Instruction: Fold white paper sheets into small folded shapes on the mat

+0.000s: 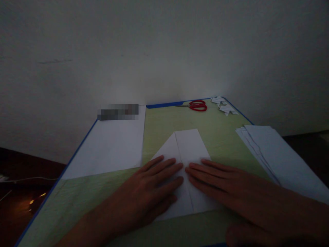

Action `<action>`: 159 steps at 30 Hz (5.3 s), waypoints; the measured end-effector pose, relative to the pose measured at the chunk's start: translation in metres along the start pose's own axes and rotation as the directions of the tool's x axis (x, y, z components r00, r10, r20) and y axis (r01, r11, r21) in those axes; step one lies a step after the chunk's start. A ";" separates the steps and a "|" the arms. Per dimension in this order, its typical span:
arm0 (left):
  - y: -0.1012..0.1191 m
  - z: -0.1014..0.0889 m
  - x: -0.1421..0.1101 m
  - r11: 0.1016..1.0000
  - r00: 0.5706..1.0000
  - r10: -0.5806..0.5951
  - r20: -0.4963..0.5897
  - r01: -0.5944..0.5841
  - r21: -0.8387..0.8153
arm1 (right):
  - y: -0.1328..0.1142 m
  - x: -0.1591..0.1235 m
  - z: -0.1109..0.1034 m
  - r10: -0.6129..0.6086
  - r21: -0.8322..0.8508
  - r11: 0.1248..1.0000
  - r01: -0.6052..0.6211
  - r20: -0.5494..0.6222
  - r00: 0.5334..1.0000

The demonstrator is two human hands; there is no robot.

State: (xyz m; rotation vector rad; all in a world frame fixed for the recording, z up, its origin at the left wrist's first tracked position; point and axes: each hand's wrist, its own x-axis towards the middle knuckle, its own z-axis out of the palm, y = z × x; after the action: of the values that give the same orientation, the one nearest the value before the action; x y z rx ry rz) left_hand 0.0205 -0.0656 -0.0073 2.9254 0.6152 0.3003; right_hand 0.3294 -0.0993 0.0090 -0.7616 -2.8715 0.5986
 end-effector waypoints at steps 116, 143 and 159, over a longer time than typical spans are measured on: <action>0.008 0.004 -0.005 0.994 0.997 0.083 -0.001 -0.083 -0.066 | -0.016 -0.008 0.020 -0.010 -0.136 0.991 0.004 -0.049 0.999; 0.028 0.001 -0.008 0.992 0.999 0.051 -0.002 -0.051 -0.119 | -0.024 -0.008 0.024 0.050 -0.068 0.996 -0.052 -0.037 0.998; 0.025 0.003 -0.009 0.995 0.997 0.074 -0.017 -0.075 -0.062 | -0.030 -0.022 0.037 0.083 -0.305 0.937 -0.173 -0.286 0.955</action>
State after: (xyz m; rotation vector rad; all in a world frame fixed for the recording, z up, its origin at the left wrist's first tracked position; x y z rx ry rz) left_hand 0.0224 -0.0920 -0.0079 2.8931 0.4908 0.3435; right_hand 0.3277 -0.1470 -0.0127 -0.9965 -2.7072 0.0157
